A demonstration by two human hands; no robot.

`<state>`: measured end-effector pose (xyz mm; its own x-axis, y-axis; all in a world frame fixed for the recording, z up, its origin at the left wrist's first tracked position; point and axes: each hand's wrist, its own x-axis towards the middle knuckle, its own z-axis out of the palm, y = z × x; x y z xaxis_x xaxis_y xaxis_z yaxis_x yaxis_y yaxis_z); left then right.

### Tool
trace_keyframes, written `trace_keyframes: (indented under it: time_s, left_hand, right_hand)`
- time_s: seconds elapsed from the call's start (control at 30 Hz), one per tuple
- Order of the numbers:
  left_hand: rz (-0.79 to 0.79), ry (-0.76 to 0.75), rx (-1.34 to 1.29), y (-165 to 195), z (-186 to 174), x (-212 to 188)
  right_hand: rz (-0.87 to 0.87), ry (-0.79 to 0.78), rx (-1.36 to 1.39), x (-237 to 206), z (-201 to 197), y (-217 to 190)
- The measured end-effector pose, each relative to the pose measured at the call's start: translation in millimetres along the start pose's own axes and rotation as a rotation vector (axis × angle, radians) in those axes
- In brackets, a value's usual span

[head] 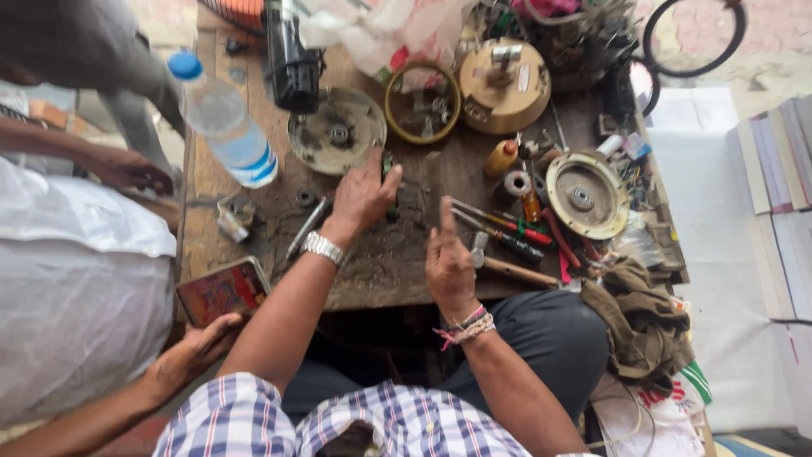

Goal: The person assembles a circular electrical component by inserting a rotor into a housing, applying lubricant, and securing a cover plate with a hammer. They use a file, lubricant bottle, and hammer to complete the assembly.

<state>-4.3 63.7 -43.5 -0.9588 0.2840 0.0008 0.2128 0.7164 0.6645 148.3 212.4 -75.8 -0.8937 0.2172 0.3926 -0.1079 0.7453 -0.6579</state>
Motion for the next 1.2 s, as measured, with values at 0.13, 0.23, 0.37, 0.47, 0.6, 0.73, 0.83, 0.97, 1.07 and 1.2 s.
trace_keyframes:
  time_s: [0.13,0.23,0.37,0.47,0.6,0.73,0.83,0.97,1.07,1.2]
  left_hand:
    - [0.147,0.118,-0.055,-9,6,-2]
    - [0.141,0.115,-0.093,-13,0,1]
    - [0.054,0.05,-0.099,-9,-10,-1]
    - [0.071,0.086,-0.034,-1,-13,-8]
    - [-0.141,-0.061,0.04,0,-20,-11]
    - [-0.108,-0.026,0.068,-4,-26,-5]
    - [-0.099,-0.065,0.083,-1,-20,-9]
    - [-0.067,-0.028,0.089,10,-14,-13]
    - [-0.053,-0.021,0.098,15,-12,-13]
    - [-0.087,-0.065,0.078,10,-14,-6]
  right_hand:
    - [-0.136,-0.102,-0.108,-3,6,1]
    - [-0.029,-0.151,-0.134,2,10,-2]
    - [-0.035,-0.183,-0.167,1,8,-8]
    - [0.011,-0.228,-0.223,1,-4,-9]
    - [0.071,-0.08,-0.014,2,-16,-15]
    - [0.182,-0.181,-0.02,4,-23,-19]
    - [0.139,-0.171,-0.044,-1,-24,-17]
    - [0.077,-0.147,-0.072,-7,-18,-15]
    - [0.023,-0.143,-0.104,-9,-10,-15]
    - [0.027,-0.231,-0.149,-9,-4,-15]
